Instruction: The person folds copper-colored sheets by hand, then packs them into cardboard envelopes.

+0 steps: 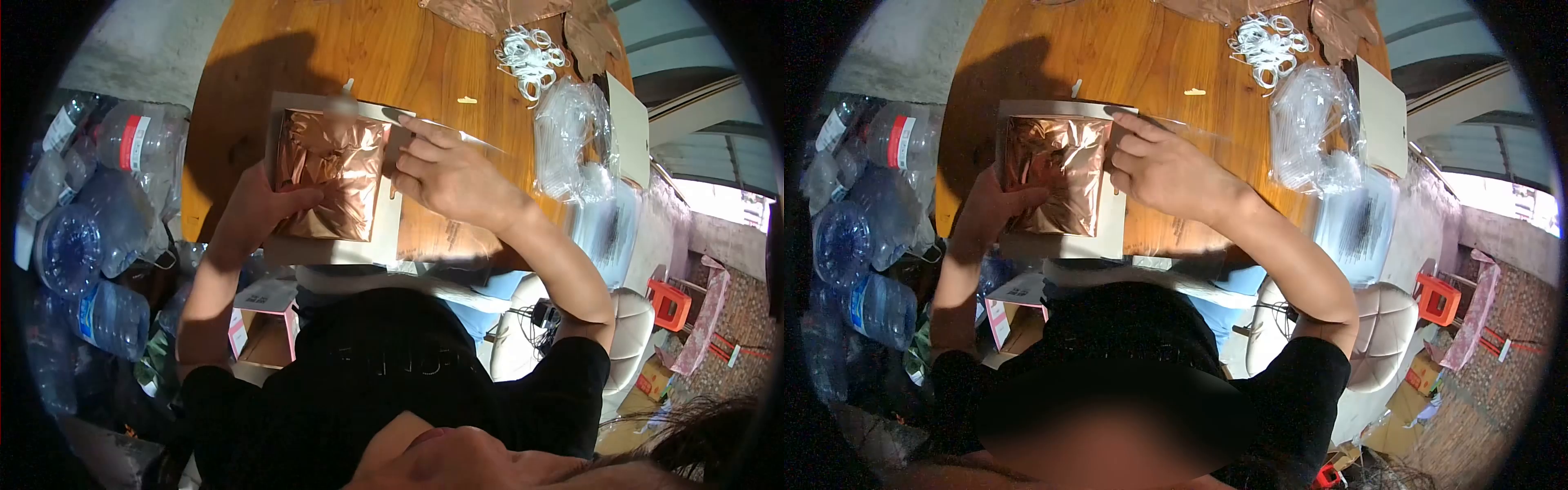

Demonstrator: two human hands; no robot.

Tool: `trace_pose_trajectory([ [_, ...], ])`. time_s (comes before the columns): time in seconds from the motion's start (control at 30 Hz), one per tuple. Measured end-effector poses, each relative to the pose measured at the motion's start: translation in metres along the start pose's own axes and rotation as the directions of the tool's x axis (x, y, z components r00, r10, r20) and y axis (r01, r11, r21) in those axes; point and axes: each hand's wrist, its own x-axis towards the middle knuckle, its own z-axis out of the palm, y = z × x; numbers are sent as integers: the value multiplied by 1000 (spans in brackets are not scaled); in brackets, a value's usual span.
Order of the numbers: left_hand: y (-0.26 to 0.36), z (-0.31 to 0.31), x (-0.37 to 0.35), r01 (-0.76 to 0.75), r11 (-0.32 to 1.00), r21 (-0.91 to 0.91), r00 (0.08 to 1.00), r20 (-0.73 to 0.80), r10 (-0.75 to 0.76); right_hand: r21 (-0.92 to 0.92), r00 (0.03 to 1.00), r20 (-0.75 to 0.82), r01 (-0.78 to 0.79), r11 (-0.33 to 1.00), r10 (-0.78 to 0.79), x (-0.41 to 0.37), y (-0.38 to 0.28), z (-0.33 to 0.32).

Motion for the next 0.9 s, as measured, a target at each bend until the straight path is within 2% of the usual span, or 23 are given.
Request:
trace_pose_trajectory([
  [0.13,1,-5,2,-40,999,-10,999,25,40,-94,999,20,45,995,-43,7,7,0],
  [0.2,3,-11,2,26,995,95,998,48,-31,-52,997,61,54,997,-51,10,6,-3],
  [0.3,4,-15,4,73,987,140,994,70,-83,-27,997,71,45,999,-43,8,11,-1],
  [0.4,5,-17,9,0,993,114,994,108,-13,-47,993,102,71,996,-66,12,12,-4],
  [0.53,14,-19,15,22,993,115,989,146,-38,33,992,84,92,995,-95,10,13,-3],
  [0.63,9,-23,23,32,990,134,976,209,-60,45,987,153,39,998,-46,4,20,-4],
  [0.7,14,-20,25,8,998,60,963,268,-24,11,984,173,37,999,-39,5,26,-5],
  [0.83,27,-14,27,45,991,122,933,350,-86,19,983,171,69,997,-71,10,21,-12],
  [0.9,29,-11,27,123,990,75,920,366,-142,67,976,217,-2,998,-13,8,21,-15],
])
